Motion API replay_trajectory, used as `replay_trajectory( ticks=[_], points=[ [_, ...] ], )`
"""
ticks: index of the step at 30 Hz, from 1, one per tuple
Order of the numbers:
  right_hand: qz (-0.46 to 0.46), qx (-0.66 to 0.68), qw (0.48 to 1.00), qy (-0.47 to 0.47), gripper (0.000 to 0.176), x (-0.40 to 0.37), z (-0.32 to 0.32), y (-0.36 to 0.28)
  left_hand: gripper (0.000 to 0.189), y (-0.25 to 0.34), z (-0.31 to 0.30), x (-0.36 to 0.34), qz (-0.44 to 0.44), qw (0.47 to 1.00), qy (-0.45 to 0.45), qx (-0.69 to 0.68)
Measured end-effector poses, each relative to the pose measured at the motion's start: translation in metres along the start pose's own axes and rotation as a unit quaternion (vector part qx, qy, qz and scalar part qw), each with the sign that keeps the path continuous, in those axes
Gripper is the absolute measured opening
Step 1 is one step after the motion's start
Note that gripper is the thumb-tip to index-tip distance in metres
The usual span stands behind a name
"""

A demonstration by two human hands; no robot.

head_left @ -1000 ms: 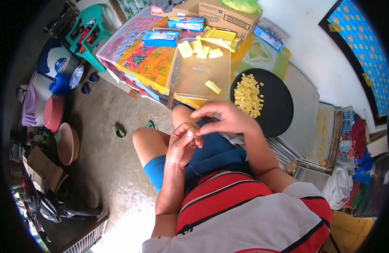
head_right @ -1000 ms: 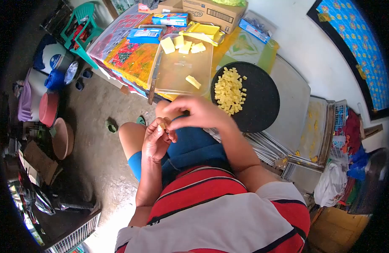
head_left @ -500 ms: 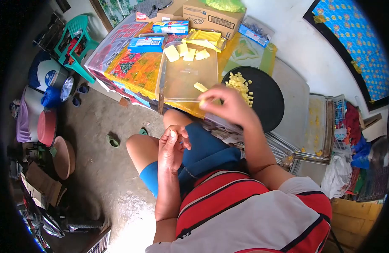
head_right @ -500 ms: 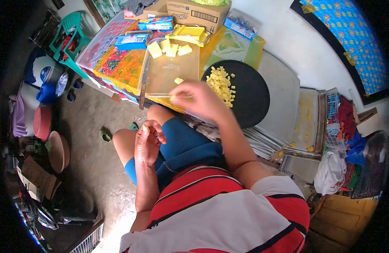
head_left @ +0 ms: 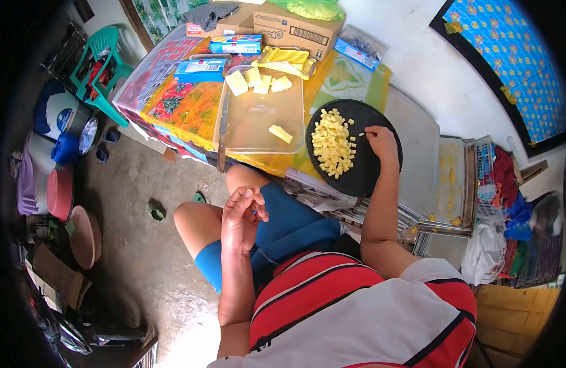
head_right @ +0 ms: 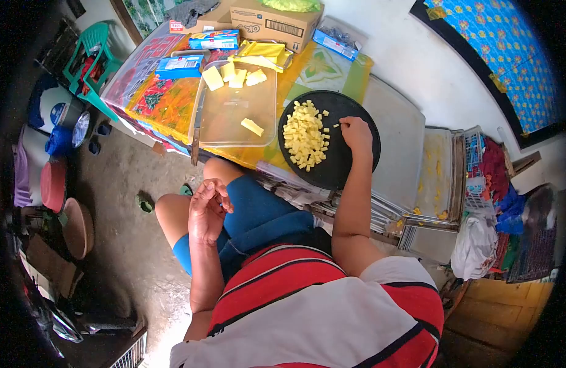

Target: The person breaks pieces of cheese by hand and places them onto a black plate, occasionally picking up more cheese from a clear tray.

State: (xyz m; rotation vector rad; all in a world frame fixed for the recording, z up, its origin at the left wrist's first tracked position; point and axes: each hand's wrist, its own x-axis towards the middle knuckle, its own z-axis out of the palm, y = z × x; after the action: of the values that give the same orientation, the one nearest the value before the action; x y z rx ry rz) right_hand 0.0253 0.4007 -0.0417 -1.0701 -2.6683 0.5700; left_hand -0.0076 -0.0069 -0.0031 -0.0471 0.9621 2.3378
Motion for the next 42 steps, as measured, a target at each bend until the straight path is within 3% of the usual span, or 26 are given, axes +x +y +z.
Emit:
replay_trajectory(
  ticks=[4,7,10,13,15,17,25,28,31,32,36,42],
  points=[
    [0.021,0.019,0.999,0.021,0.027,0.0,0.0,-0.006,0.018,0.001,-0.001,-0.002,0.002,1.0,0.013,0.01],
    [-0.035,0.067,0.995,0.064,0.03,-0.007,-0.003,-0.026,0.018,0.0,-0.002,-0.001,0.003,1.0,0.018,0.009],
    [-0.147,0.204,0.964,0.089,0.029,-0.015,0.012,-0.055,0.018,-0.002,-0.001,0.002,-0.005,1.0,0.014,0.018],
    [-0.303,0.18,0.93,0.106,0.027,-0.027,0.029,-0.1,0.017,-0.004,0.002,0.002,-0.02,0.999,0.016,0.024],
    [-0.281,0.211,0.936,0.019,0.026,-0.047,0.036,-0.131,0.018,-0.003,0.004,0.001,-0.019,0.999,0.02,0.028],
    [-0.337,0.162,0.927,0.0,0.027,-0.05,0.056,-0.146,0.018,-0.002,0.001,0.0,-0.016,0.999,0.025,0.026],
    [-0.32,0.083,0.944,0.002,0.036,-0.043,0.104,-0.173,0.017,0.005,-0.015,0.001,-0.012,0.999,0.039,0.027],
    [-0.224,0.234,0.938,-0.127,0.037,-0.047,0.098,-0.181,0.018,0.007,-0.02,0.005,-0.002,0.999,0.045,0.022],
    [-0.173,0.456,0.826,-0.283,0.04,-0.059,0.087,-0.194,0.024,0.011,-0.025,0.009,0.025,0.993,0.08,0.079],
    [-0.164,0.479,0.79,-0.346,0.041,-0.066,0.078,-0.198,0.027,0.012,-0.024,0.01,0.052,0.99,0.082,0.103],
    [-0.176,0.513,0.706,-0.456,0.046,-0.103,0.045,-0.226,0.036,0.015,-0.022,0.014,0.12,0.976,0.075,0.168],
    [-0.216,0.497,0.675,-0.501,0.047,-0.128,0.026,-0.244,0.03,0.022,-0.017,0.005,0.136,0.981,0.065,0.121]
  ],
)
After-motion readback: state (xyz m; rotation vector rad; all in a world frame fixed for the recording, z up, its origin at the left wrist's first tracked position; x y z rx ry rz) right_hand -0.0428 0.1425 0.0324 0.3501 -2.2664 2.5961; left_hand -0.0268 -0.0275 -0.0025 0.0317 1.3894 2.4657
